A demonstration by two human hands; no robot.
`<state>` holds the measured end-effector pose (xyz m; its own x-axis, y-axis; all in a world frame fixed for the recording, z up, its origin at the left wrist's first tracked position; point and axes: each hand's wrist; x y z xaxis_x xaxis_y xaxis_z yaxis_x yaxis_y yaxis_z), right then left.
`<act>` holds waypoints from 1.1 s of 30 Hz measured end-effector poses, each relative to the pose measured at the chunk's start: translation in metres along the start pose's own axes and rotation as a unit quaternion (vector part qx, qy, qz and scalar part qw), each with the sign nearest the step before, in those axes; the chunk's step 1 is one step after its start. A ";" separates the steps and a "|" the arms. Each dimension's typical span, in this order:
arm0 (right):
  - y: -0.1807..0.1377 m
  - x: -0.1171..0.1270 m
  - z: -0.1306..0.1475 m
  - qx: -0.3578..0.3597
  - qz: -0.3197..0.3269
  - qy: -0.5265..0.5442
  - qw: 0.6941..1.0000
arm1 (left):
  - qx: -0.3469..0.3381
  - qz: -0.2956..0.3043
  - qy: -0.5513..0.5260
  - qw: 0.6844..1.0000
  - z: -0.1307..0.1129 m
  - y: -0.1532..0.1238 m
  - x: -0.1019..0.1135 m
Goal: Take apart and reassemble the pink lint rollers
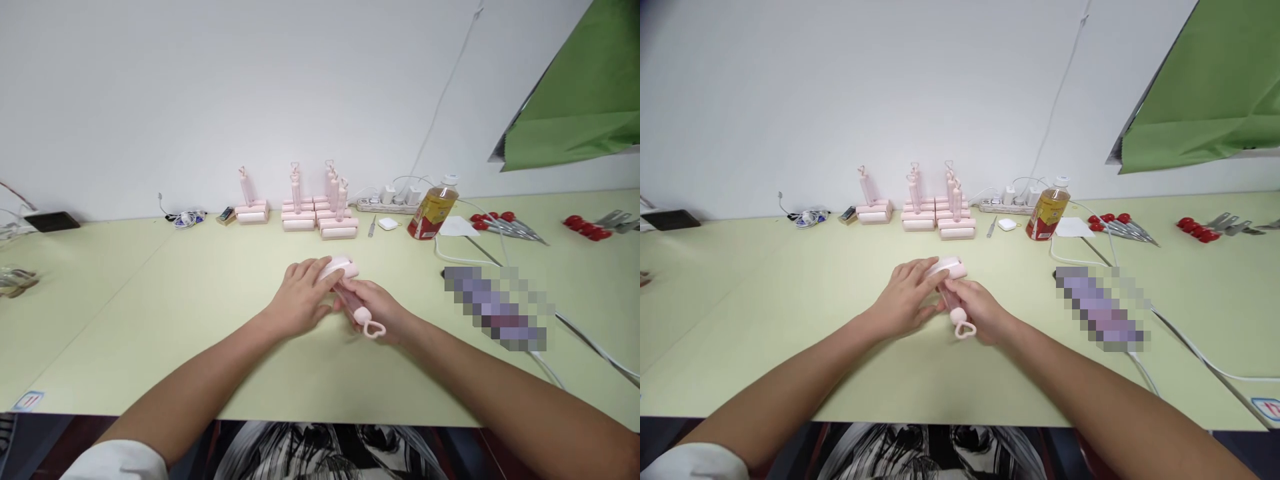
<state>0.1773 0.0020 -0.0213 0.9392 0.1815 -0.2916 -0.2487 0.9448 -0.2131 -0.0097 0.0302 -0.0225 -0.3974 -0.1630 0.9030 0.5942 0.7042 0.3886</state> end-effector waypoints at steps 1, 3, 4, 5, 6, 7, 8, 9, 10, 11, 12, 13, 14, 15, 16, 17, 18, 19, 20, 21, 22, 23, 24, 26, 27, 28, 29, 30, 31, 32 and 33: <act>0.000 0.000 -0.001 0.005 0.020 0.008 1.000 | 0.006 0.002 0.006 1.000 -0.001 0.001 -0.004; 0.000 0.001 -0.005 0.014 0.062 0.017 0.998 | 0.024 0.012 -0.009 1.000 0.002 0.004 -0.011; 0.001 0.002 -0.007 0.017 0.076 0.019 0.997 | 0.034 0.017 -0.025 0.999 0.006 0.006 -0.013; 0.002 0.002 -0.008 0.017 0.083 0.018 0.996 | 0.048 0.023 -0.046 0.998 0.012 0.008 -0.013; 0.002 0.003 -0.009 0.016 0.081 0.016 0.996 | 0.063 0.030 -0.070 0.995 0.019 0.011 -0.011; 0.003 0.004 -0.010 0.012 0.075 0.012 0.997 | 0.082 0.036 -0.095 0.991 0.027 0.014 -0.009; 0.003 0.004 -0.011 0.009 0.068 0.007 0.998 | 0.104 0.044 -0.119 0.986 0.036 0.017 -0.005; 0.004 0.004 -0.011 0.007 0.062 -0.001 0.998 | 0.124 0.052 -0.140 0.981 0.047 0.022 0.000; 0.004 0.004 -0.012 0.005 0.058 -0.011 0.998 | 0.138 0.060 -0.151 0.977 0.058 0.026 0.004; 0.005 0.004 -0.013 0.005 0.057 -0.022 0.998 | 0.149 0.075 -0.143 0.975 0.069 0.032 0.009; 0.005 0.004 -0.014 0.003 0.058 -0.034 0.998 | 0.154 0.087 -0.124 0.976 0.081 0.038 0.012; 0.005 0.004 -0.015 0.002 0.060 -0.047 0.997 | 0.156 0.096 -0.098 0.978 0.092 0.044 0.014; 0.005 0.004 -0.016 0.000 0.063 -0.059 0.996 | 0.160 0.105 -0.067 0.979 0.102 0.051 0.015; 0.005 0.004 -0.017 -0.001 0.065 -0.068 0.996 | 0.162 0.109 -0.035 0.980 0.112 0.059 0.015; 0.005 0.004 -0.018 -0.002 0.068 -0.076 0.995 | 0.164 0.110 -0.004 0.980 0.120 0.066 0.014; 0.005 0.004 -0.018 -0.004 0.072 -0.082 0.994 | 0.166 0.110 0.022 0.980 0.127 0.072 0.011; 0.005 0.004 -0.018 -0.006 0.074 -0.085 0.994 | 0.167 0.107 0.037 0.979 0.133 0.079 0.009; 0.005 0.004 -0.018 -0.008 0.075 -0.088 0.993 | 0.167 0.102 0.048 0.979 0.137 0.085 0.006; 0.005 0.003 -0.018 -0.011 0.075 -0.091 0.993 | 0.168 0.096 0.055 0.980 0.140 0.090 0.002; 0.005 0.003 -0.017 -0.012 0.075 -0.093 0.993 | 0.169 0.089 0.059 0.980 0.143 0.095 -0.001; 0.004 0.003 -0.016 -0.013 0.074 -0.094 0.993 | 0.170 0.082 0.064 0.980 0.145 0.099 -0.004; 0.004 0.003 -0.016 -0.013 0.074 -0.095 0.993 | 0.172 0.075 0.068 0.980 0.146 0.102 -0.007; 0.004 0.003 -0.016 -0.014 0.076 -0.097 0.992 | 0.173 0.067 0.073 0.980 0.147 0.105 -0.009; 0.004 0.003 -0.016 -0.015 0.080 -0.101 0.992 | 0.172 0.050 0.080 0.981 0.149 0.109 -0.013; 0.004 0.003 -0.016 -0.014 0.083 -0.103 0.991 | 0.172 0.041 0.080 0.981 0.150 0.110 -0.014; 0.004 0.004 -0.017 -0.013 0.086 -0.105 0.991 | 0.171 0.033 0.078 0.982 0.151 0.111 -0.014; 0.004 0.004 -0.017 -0.012 0.088 -0.106 0.990 | 0.170 0.025 0.071 0.983 0.153 0.112 -0.014; 0.004 0.005 -0.018 -0.011 0.089 -0.107 0.990 | 0.169 0.015 0.061 0.984 0.155 0.112 -0.013; 0.004 0.005 -0.019 -0.010 0.091 -0.107 0.990 | 0.174 -0.006 0.048 0.984 0.158 0.112 -0.011; 0.004 0.006 -0.020 -0.009 0.092 -0.108 0.990 | 0.191 -0.038 0.037 0.980 0.163 0.113 -0.008; 0.004 0.006 -0.020 -0.008 0.092 -0.109 0.990 | 0.221 -0.079 0.028 0.972 0.168 0.113 -0.005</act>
<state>0.1772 0.0014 -0.0425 0.9057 0.4067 -0.1198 -0.4230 0.8857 -0.1912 -0.0579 0.2268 -0.0137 -0.4135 -0.3211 0.8520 0.1656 0.8936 0.4172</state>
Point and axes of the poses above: each hand's wrist, its own y-axis towards the middle knuckle, its own x-axis out of the back of the hand, z = x × y, and after that the axes turned 8 degrees about x, right-handed
